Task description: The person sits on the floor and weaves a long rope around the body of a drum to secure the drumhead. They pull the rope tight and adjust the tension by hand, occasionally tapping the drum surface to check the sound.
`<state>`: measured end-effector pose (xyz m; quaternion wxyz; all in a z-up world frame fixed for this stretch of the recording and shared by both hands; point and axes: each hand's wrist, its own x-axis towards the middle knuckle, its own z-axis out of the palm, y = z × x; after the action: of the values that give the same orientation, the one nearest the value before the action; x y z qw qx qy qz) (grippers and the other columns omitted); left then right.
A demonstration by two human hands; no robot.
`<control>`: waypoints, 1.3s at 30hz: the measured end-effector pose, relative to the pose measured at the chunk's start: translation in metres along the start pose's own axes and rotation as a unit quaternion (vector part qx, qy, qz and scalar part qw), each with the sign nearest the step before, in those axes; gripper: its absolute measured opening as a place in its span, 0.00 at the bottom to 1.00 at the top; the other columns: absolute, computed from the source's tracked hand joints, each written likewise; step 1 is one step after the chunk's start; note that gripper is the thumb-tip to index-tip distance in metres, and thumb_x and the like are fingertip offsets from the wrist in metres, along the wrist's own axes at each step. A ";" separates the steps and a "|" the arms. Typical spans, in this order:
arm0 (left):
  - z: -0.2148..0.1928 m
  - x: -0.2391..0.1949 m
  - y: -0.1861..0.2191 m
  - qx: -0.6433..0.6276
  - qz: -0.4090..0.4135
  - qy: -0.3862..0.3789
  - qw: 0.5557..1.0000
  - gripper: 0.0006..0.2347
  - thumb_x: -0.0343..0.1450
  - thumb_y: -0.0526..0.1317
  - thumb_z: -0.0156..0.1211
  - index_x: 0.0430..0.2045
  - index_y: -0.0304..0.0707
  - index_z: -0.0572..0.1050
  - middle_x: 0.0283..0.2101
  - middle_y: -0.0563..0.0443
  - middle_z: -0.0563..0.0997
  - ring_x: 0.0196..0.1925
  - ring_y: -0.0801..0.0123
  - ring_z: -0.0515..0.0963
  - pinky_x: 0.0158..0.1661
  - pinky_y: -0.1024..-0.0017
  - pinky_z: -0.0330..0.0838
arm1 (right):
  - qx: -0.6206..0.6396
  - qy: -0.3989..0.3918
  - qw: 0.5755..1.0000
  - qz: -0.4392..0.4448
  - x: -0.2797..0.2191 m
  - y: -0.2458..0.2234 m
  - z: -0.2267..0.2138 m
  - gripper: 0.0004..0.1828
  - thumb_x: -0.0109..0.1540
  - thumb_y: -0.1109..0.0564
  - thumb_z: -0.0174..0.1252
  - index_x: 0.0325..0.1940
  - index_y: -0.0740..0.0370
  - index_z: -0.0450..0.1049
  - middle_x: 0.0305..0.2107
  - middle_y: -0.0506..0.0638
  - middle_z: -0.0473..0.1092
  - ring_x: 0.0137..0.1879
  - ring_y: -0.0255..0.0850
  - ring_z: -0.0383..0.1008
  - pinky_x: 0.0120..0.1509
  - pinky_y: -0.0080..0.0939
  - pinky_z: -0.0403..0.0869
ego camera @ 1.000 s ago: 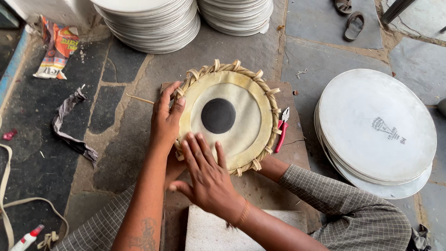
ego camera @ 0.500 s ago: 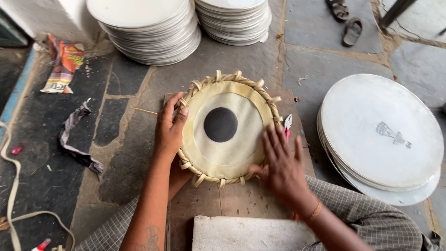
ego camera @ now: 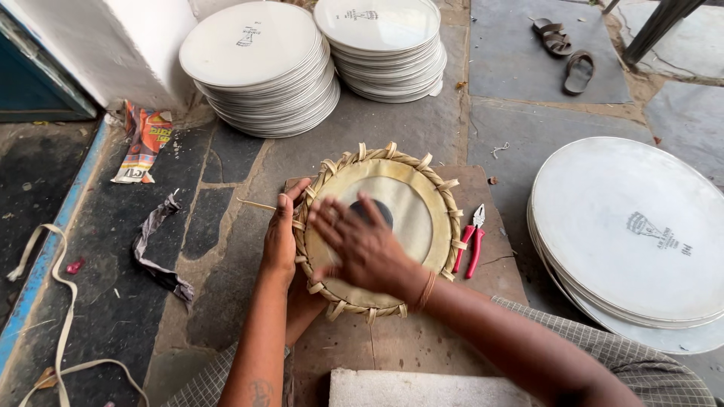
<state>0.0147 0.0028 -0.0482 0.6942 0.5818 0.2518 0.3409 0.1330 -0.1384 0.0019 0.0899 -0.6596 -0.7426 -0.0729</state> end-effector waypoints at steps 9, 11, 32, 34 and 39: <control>0.002 0.008 -0.007 0.060 0.059 0.003 0.996 0.30 0.76 0.61 0.39 0.65 0.37 0.68 0.70 0.44 0.69 0.72 0.61 0.66 0.68 0.66 0.58 | -0.048 0.034 0.985 0.163 -0.055 0.094 -0.029 0.44 0.66 0.24 0.29 0.76 0.53 0.57 0.74 0.46 0.53 0.82 0.46 0.38 0.78 0.68 0.31; 0.001 0.015 -0.010 0.079 0.050 0.037 0.995 0.29 0.76 0.60 0.40 0.62 0.37 0.70 0.67 0.44 0.72 0.69 0.60 0.70 0.65 0.66 0.62 | -0.044 0.051 0.977 0.204 -0.090 0.083 -0.029 0.43 0.67 0.26 0.32 0.77 0.54 0.56 0.75 0.47 0.53 0.83 0.46 0.39 0.80 0.67 0.34; 0.010 0.083 -0.080 0.456 0.036 0.257 0.852 0.23 0.74 0.53 0.52 0.59 0.38 0.65 0.61 0.37 0.67 0.63 0.43 0.67 0.56 0.46 0.65 | 0.139 0.059 0.916 0.371 -0.087 0.140 0.013 0.32 0.71 0.40 0.43 0.81 0.34 0.52 0.76 0.43 0.51 0.80 0.55 0.51 0.78 0.61 0.58; 0.015 0.052 -0.092 0.447 0.042 0.234 0.862 0.26 0.75 0.57 0.50 0.61 0.38 0.62 0.65 0.36 0.63 0.68 0.41 0.62 0.60 0.44 0.62 | 0.143 0.039 0.888 0.435 -0.100 0.141 0.013 0.34 0.68 0.40 0.47 0.79 0.39 0.52 0.76 0.45 0.50 0.80 0.53 0.51 0.77 0.62 0.56; 0.009 -0.008 -0.091 0.403 0.079 0.184 0.893 0.36 0.72 0.64 0.50 0.67 0.36 0.55 0.67 0.30 0.57 0.68 0.35 0.57 0.63 0.41 0.55 | 0.200 0.280 0.862 0.372 -0.114 0.078 0.057 0.40 0.69 0.38 0.53 0.78 0.62 0.52 0.71 0.71 0.51 0.78 0.65 0.49 0.79 0.63 0.53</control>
<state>0.0327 -0.0178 -0.1360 0.3123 0.7564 0.4444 0.3645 0.2211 -0.2268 -0.0806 0.4439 -0.8066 -0.3846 -0.0656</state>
